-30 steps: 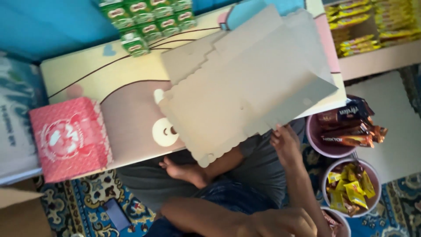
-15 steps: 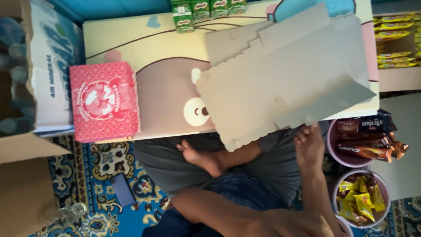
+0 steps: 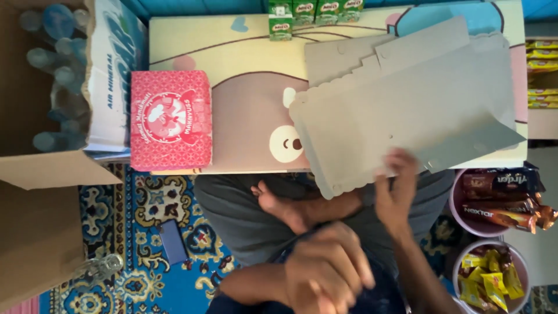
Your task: Folding and assembling a cardboard box template by hand on a low table.
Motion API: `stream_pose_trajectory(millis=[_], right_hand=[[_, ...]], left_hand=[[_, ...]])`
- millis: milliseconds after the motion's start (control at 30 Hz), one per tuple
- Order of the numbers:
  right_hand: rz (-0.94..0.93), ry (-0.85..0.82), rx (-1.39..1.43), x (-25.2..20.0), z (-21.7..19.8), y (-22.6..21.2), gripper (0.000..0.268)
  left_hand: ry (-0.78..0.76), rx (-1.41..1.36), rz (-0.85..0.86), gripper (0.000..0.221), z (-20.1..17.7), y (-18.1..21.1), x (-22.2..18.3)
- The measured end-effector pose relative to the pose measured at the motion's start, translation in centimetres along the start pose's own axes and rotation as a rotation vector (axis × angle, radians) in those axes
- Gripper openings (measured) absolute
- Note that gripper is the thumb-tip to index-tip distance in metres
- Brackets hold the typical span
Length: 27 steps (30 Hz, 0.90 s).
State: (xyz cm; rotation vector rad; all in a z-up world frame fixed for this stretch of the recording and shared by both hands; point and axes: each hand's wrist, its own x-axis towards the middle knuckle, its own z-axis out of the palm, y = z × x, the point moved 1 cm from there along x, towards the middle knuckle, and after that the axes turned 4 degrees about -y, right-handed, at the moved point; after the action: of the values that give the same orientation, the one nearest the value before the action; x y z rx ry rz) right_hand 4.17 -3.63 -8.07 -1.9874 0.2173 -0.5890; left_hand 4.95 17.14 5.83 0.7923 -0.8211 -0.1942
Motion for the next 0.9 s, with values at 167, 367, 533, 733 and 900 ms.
stream_pose_trajectory(millis=[167, 367, 533, 733, 900], right_hand=[[0.051, -0.279, -0.008, -0.6, 2.9, -1.7, 0.021], [0.102, -0.237, 0.037, -4.1, 4.0, -1.1, 0.033], [0.387, 0.096, 0.316, -7.6, 3.2, 3.5, 0.026], [0.893, 0.13, 0.703, -9.0, 0.6, 6.0, 0.025], [1.058, 0.1, 0.879, -10.5, 1.4, 10.0, 0.038]], left_hand=[[0.177, 0.269, -0.033, 0.039, -4.3, -2.8, 0.0], [0.323, 0.722, -0.138, 0.021, -11.2, -6.9, 3.3], [0.108, 1.112, -0.148, 0.015, -15.2, -11.3, 8.2], [-0.197, 1.142, -0.248, 0.023, -14.8, -16.4, 14.1], [-0.355, 1.237, -0.198, 0.024, -13.7, -23.1, 17.8]])
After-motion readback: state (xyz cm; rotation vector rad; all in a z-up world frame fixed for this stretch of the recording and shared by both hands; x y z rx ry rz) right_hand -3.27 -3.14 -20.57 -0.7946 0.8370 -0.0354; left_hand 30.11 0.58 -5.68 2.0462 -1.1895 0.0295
